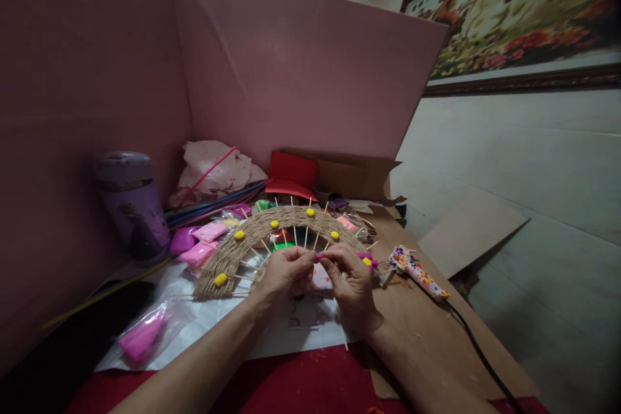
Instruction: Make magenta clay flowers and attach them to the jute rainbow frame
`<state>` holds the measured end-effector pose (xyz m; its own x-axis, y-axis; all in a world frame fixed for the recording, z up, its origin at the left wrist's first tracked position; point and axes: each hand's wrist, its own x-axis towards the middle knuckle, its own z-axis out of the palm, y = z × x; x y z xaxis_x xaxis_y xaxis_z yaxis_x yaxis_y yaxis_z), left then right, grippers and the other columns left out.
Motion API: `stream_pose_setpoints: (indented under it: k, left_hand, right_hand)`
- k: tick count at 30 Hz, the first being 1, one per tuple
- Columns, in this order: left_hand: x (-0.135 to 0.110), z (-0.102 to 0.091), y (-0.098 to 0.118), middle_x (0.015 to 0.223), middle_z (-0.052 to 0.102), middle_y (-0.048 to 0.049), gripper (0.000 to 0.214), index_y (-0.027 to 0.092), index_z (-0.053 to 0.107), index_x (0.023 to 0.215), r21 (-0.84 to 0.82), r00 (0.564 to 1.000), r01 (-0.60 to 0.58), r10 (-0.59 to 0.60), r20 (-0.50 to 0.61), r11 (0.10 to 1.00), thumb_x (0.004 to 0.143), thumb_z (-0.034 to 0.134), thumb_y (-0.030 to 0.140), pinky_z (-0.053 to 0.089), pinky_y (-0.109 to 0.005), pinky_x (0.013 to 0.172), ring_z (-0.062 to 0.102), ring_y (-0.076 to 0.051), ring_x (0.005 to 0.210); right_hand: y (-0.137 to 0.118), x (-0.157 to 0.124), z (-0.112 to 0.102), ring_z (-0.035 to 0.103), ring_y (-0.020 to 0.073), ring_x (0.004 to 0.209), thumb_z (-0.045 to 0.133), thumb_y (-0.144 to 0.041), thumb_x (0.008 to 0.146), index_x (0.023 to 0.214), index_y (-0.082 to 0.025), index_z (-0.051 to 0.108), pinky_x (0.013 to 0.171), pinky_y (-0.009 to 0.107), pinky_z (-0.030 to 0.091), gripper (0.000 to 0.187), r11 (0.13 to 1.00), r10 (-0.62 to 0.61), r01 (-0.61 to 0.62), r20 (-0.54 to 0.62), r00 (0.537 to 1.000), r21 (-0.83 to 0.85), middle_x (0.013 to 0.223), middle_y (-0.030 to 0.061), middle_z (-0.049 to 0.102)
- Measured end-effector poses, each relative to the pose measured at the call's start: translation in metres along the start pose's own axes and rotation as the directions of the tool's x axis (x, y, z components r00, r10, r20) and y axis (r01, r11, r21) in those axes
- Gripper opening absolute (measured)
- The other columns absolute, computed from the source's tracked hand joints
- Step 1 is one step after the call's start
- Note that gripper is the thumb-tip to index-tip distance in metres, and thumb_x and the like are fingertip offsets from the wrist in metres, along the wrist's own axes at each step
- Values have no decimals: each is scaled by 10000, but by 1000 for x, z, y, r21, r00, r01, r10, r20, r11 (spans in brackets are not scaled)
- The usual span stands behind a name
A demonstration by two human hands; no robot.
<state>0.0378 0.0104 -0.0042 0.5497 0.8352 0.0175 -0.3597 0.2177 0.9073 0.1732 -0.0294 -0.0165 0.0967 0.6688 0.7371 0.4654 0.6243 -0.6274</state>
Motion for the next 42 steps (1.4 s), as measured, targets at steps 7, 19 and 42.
stream_pose_setpoints:
  k: [7, 19, 42]
  left_hand:
    - [-2, 1, 1, 452, 442, 43, 410, 143, 508, 588, 61, 1000, -15, 13, 28, 998, 695, 654, 510, 191, -185, 340, 334, -38, 338]
    - [-1, -4, -1, 460, 421, 49, 372, 145, 498, 581, 25, 996, -24, 21, 88, 999, 742, 633, 452, 177, -190, 353, 327, -39, 352]
    - [-1, -3, -1, 445, 446, 41, 388, 136, 527, 561, 93, 1000, -21, 20, 11, 995, 699, 663, 472, 191, -180, 336, 342, -36, 339]
  right_hand:
    - [-1, 0, 2, 519, 137, 705, 585, -176, 828, 838, -197, 612, 565, 245, 397, 35, 1000, 6, -6, 27, 1000, -17, 779, 14, 555]
    - [-1, 0, 2, 530, 141, 741, 584, -154, 828, 877, -213, 630, 571, 242, 417, 89, 998, -53, 54, 30, 998, -41, 817, 22, 547]
    - [1, -1, 1, 527, 132, 671, 609, -203, 816, 805, -200, 632, 557, 243, 395, 25, 1000, 14, -14, 20, 1000, -2, 743, 7, 588]
